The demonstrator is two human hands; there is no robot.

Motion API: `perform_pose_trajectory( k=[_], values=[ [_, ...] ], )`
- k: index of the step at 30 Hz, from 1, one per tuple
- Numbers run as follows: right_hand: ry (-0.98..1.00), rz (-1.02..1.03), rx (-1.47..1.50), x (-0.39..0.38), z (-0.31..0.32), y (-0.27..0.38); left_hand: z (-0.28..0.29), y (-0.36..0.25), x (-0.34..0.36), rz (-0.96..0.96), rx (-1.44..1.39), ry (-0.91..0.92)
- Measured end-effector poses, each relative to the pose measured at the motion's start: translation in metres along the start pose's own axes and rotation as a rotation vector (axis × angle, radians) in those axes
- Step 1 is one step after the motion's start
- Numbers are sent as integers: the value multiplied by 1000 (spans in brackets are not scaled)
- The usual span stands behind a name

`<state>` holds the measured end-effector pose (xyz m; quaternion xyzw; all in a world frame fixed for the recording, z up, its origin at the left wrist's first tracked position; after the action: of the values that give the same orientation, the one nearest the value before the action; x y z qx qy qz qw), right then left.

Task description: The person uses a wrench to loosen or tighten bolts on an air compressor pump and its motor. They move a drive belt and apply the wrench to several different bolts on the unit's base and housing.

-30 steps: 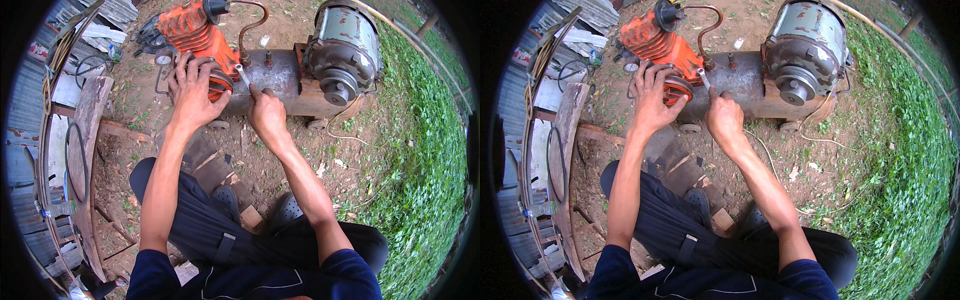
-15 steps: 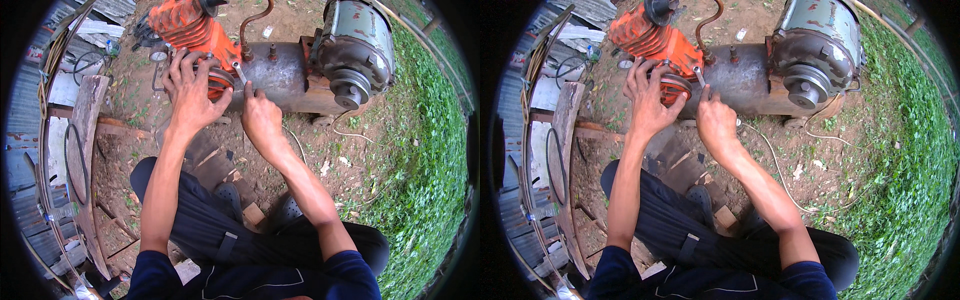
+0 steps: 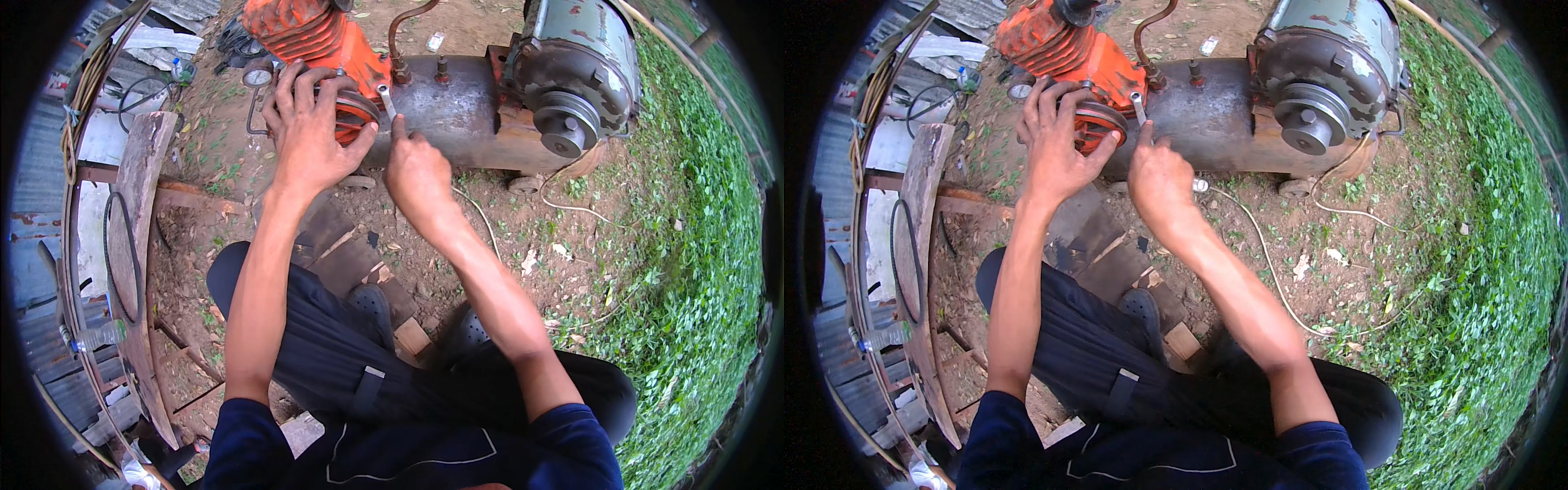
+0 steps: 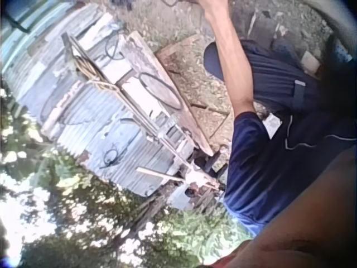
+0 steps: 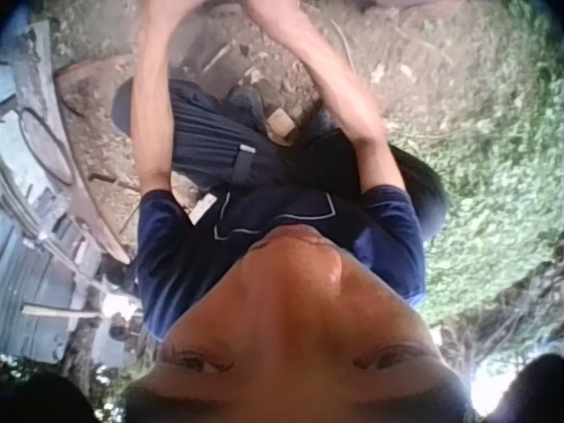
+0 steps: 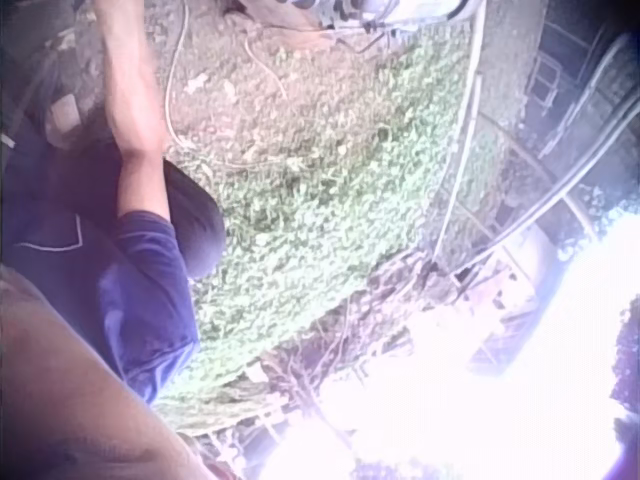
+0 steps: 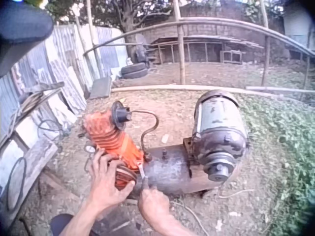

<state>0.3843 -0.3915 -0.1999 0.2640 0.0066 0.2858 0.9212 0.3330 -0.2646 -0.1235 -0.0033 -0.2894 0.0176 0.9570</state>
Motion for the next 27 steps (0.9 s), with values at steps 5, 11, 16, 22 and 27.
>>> perform_pose_trajectory(
  k=[5, 11, 16, 22, 27],
  values=[
    [-5, -79, 13, -2, -10, 24, -1, -2, 1, 6, 7, -15],
    [66, 19, -44, 6, -1, 1, 0, 0, -1, 12, 6, 9],
    [153, 43, -90, 11, 20, -20, 2, -1, 4, 5, -26, 41],
    [-165, 286, -418, 37, 36, -64, 2, 4, 1, -16, -28, 45],
    [-213, 396, -466, 70, 48, -84, 3, 3, 4, -18, -32, 33]
  ],
)
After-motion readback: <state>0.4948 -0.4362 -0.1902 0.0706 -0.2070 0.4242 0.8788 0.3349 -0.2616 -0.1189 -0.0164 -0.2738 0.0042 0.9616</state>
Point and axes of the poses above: each hand's wrist, its own x-axis towards the middle knuckle, its own z-axis out of the back of the hand, y = z × x, the point moved 4 cm from there along x, towards the middle knuckle, and after that the axes turned 3 degrees about -z, right-handed, at the moved point
